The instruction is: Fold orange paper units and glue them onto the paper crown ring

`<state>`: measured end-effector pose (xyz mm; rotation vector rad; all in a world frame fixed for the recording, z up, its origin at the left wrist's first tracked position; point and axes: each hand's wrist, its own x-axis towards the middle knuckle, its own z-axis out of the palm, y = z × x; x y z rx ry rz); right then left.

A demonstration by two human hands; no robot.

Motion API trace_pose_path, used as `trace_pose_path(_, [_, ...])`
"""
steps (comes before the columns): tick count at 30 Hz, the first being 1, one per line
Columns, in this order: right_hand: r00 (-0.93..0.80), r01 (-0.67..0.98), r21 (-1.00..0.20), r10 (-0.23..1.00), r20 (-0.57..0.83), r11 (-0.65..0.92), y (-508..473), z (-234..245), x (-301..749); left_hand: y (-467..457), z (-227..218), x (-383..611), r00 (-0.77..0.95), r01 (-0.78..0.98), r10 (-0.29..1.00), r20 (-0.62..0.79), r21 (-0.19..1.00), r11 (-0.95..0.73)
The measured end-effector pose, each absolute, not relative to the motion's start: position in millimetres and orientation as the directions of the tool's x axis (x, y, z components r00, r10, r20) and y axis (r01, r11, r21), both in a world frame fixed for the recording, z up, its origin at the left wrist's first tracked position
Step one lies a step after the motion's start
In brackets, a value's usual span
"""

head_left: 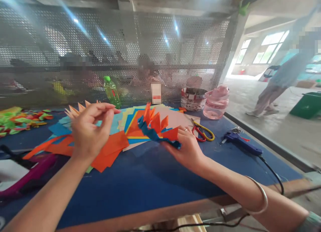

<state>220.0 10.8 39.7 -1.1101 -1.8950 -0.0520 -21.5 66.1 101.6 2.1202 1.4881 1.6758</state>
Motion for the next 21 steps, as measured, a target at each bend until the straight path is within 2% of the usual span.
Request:
trace_pose_path(4, [-0.099,0.789,-0.327,0.632,0.769,0.521,25.7,46.0,229.9,83.3,97.9,-33.7,0.092,0.767,0.819,0.566,0.484,-0.42])
trace_pose_path(7, [-0.159,0.86,-0.185,0.595,0.787,0.475,40.6,49.7,231.9,97.7,90.6,-45.1,0.179,0.831,0.897,0.405,0.426,-0.358])
trace_pose_path(11, [-0.291,0.897,-0.068,0.701,0.651,0.436,69.4,49.7,221.8,118.4,73.5,-63.3,0.246,0.892,0.952,0.181,0.342,-0.296])
trace_pose_path(15, [-0.357,0.892,-0.056,0.776,0.519,0.448,94.6,40.3,209.1,131.8,64.0,-78.5,0.226,0.931,0.973,0.051,0.282,-0.231])
trace_pose_path(21, [-0.301,0.916,-0.084,0.809,0.505,0.393,78.3,33.4,214.6,140.1,60.0,-89.2,0.187,0.947,0.981,-0.052,0.276,-0.166])
